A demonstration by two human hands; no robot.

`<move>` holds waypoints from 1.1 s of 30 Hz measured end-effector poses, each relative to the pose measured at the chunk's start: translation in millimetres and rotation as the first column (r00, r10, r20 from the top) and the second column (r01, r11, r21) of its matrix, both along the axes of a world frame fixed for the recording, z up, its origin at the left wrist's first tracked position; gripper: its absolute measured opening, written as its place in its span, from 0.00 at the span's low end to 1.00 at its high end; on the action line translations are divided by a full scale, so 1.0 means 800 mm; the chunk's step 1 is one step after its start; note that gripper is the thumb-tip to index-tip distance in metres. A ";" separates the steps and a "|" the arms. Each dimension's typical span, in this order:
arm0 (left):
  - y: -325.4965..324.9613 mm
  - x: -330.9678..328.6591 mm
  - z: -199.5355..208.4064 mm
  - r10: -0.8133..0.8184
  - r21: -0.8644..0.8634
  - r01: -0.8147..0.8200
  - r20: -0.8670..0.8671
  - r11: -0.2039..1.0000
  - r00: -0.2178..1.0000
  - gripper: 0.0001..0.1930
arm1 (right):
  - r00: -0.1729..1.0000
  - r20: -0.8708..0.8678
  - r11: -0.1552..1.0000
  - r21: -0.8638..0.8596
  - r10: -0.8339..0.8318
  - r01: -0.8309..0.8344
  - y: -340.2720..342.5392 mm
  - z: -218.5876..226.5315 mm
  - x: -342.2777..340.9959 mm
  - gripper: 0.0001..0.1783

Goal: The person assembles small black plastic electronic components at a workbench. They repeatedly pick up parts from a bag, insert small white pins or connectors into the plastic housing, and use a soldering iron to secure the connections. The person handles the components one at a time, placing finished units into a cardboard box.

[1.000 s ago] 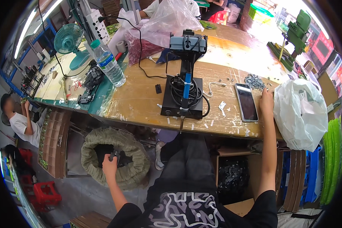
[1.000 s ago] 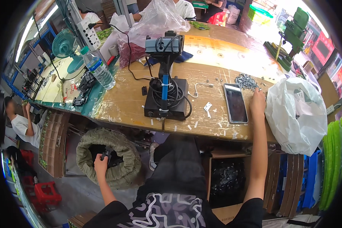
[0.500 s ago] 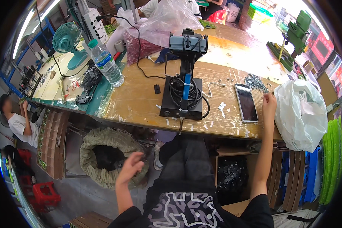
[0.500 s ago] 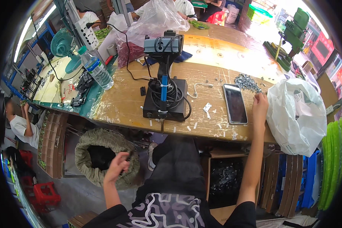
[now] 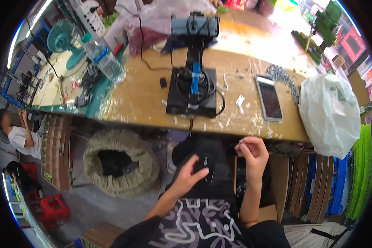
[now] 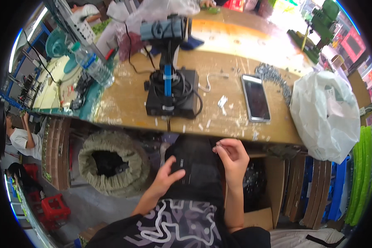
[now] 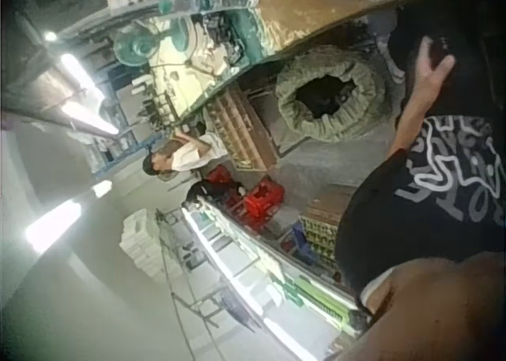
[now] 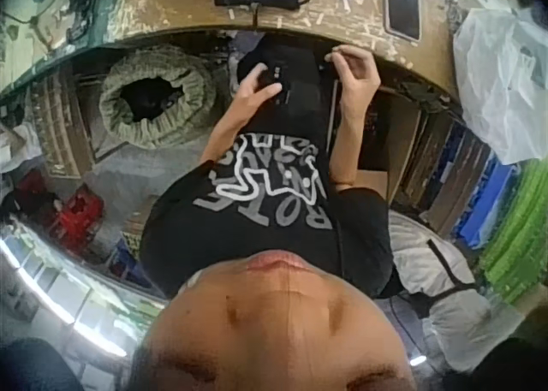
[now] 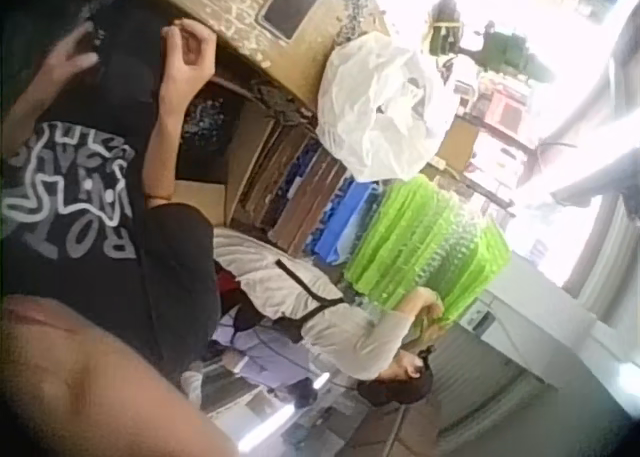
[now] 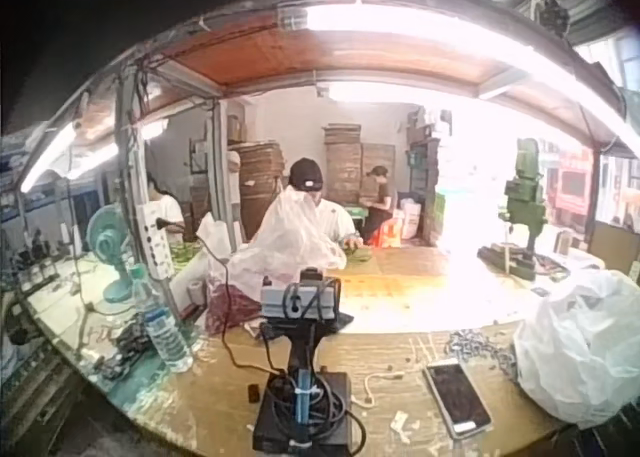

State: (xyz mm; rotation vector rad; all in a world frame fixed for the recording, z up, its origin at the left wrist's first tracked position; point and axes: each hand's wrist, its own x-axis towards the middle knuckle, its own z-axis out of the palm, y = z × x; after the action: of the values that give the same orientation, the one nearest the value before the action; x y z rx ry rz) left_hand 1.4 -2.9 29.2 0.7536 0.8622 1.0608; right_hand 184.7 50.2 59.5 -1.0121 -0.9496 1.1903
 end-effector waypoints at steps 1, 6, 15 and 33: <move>0.005 0.004 0.005 0.026 0.032 -0.024 -0.048 0.999 0.999 0.11 | 0.999 -0.027 0.999 -0.014 0.031 -0.031 -0.004 0.001 -0.005 0.08; 0.007 0.004 0.003 0.045 0.081 -0.031 -0.176 0.996 0.983 0.11 | 0.967 -0.132 0.975 0.053 0.220 -0.215 -0.015 -0.014 -0.011 0.08; 0.002 0.003 0.002 0.060 0.136 -0.015 -0.330 0.991 0.942 0.11 | 0.947 -0.156 0.960 0.034 0.280 -0.278 -0.006 -0.009 -0.021 0.06; -0.004 -0.006 0.010 0.088 0.296 0.149 -0.658 0.944 0.748 0.12 | 0.900 -0.050 0.881 -0.184 0.433 -0.435 -0.011 -0.029 -0.016 0.06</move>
State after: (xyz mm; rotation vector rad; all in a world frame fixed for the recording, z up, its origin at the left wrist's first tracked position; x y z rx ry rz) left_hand -3.3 -6.4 37.4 1.4904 1.2863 0.9138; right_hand 171.8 41.4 36.3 -0.9698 -1.1080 1.6865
